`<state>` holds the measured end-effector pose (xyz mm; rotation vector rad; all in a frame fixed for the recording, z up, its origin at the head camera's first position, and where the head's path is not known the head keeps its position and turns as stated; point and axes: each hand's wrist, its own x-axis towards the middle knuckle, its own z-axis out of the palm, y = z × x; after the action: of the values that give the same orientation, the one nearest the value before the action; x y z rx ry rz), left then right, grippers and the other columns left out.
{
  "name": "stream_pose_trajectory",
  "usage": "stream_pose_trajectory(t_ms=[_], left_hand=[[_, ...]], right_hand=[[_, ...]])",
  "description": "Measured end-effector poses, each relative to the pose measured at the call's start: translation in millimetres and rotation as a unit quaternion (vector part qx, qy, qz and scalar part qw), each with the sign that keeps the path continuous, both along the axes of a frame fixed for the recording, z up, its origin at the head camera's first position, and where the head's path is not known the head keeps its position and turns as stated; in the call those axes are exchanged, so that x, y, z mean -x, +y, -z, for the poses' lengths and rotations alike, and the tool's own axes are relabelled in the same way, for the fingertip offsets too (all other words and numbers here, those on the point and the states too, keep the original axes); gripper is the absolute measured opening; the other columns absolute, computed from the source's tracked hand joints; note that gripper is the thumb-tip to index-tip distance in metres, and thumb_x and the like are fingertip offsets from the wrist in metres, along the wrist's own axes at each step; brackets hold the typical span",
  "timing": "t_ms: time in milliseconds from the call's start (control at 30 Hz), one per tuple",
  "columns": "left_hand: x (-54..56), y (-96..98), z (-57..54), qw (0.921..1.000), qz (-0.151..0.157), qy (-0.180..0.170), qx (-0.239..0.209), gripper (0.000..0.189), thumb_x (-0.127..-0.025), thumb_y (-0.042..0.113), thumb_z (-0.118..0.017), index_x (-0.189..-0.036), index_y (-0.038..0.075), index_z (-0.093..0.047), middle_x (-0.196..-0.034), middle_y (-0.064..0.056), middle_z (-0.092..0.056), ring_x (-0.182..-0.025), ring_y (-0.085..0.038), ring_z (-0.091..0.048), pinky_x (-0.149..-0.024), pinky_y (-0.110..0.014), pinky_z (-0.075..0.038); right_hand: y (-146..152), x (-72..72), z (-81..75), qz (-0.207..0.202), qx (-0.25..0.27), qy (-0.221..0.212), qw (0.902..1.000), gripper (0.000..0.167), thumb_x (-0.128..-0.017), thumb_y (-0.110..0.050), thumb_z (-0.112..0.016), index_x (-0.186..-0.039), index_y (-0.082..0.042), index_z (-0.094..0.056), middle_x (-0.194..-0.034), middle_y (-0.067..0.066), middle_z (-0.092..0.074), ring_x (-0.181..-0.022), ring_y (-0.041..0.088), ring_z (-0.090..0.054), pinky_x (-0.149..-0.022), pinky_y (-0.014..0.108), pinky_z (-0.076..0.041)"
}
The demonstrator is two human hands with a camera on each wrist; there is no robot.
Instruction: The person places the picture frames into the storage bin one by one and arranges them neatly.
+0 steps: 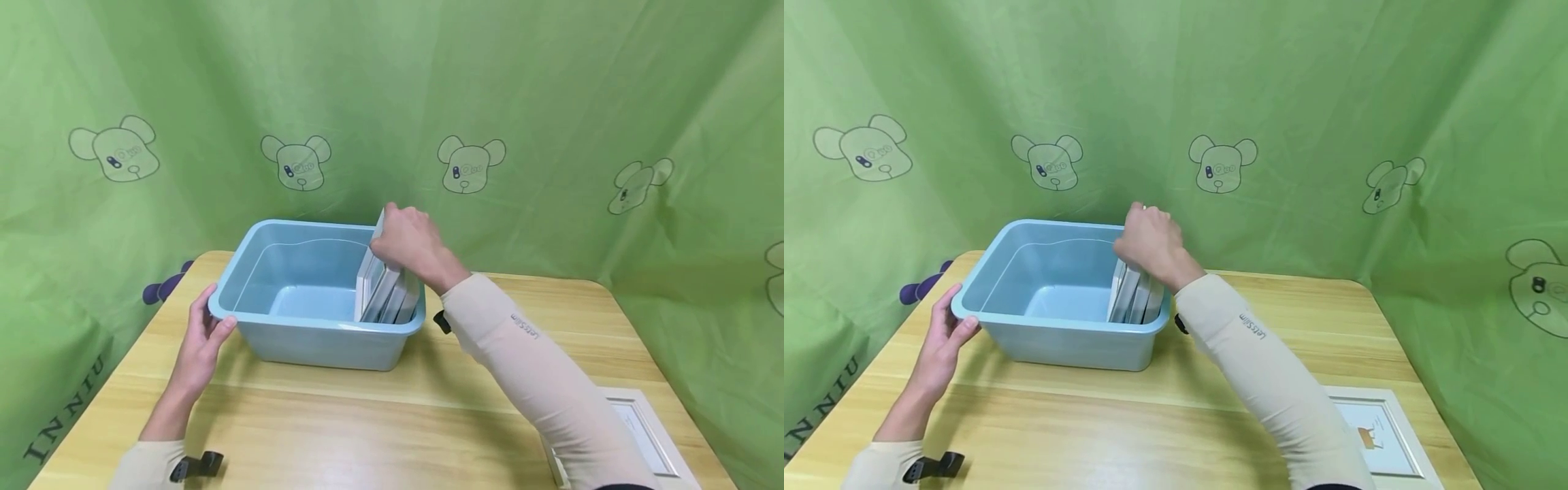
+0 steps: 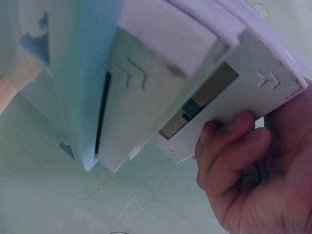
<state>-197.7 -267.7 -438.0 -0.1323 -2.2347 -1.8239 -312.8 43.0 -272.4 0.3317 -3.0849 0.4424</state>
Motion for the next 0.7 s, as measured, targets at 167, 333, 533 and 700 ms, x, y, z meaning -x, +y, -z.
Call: stream_pose_trajectory(t_ms=[167, 333, 533, 700], left_hand=[[-1.0, -0.5, -0.2, 1.0000, 0.001, 0.004, -0.004, 0.066, -0.101, 0.017, -0.048, -0.155, 0.017, -0.010, -0.159, -0.022, -0.015, -0.144, -0.032, -0.023, -0.103, -0.001, -0.032], [0.5, -1.0, -0.4, 0.9999, 0.005, 0.009, -0.002, 0.066, -0.101, 0.016, -0.048, -0.155, 0.016, -0.010, -0.159, -0.021, -0.015, -0.144, -0.035, -0.023, -0.102, -0.001, -0.032], [1.4, -1.1, -0.3, 1.0000, 0.006, 0.008, 0.000, 0.067, -0.101, 0.017, -0.049, -0.155, 0.016, -0.010, -0.160, -0.021, -0.015, -0.145, -0.034, -0.022, -0.103, -0.001, -0.032], [1.4, -1.6, 0.5, 0.9999, 0.004, 0.010, 0.000, 0.065, -0.102, 0.017, -0.048, -0.155, 0.018, -0.011, -0.159, -0.021, -0.016, -0.144, -0.030, -0.024, -0.103, -0.001, -0.031]], right_hand=[[-5.8, 0.8, 6.1, 0.003, -0.052, 0.011, 0.9986, 0.072, -0.078, -0.016, -0.053, -0.147, -0.004, -0.037, -0.066, 0.002, -0.055, -0.048, 0.013, -0.047, -0.039, 0.024, -0.042], [-7.7, 1.2, 13.9, 0.008, -0.084, 0.021, 0.9962, 0.023, -0.078, -0.019, -0.051, -0.098, -0.011, -0.060, -0.063, -0.001, -0.050, -0.051, 0.013, -0.047, -0.041, 0.026, -0.039], [-8.0, 1.6, 20.7, 0.008, -0.091, 0.023, 0.9956, 0.009, -0.074, -0.017, -0.049, -0.066, -0.019, -0.046, -0.059, -0.003, -0.046, -0.050, 0.014, -0.046, -0.040, 0.026, -0.037], [-9.3, 2.6, 24.1, 0.007, -0.099, 0.023, 0.9948, 0.009, -0.073, -0.017, -0.048, -0.065, -0.020, -0.046, -0.058, -0.004, -0.045, -0.049, 0.013, -0.045, -0.039, 0.026, -0.036]])
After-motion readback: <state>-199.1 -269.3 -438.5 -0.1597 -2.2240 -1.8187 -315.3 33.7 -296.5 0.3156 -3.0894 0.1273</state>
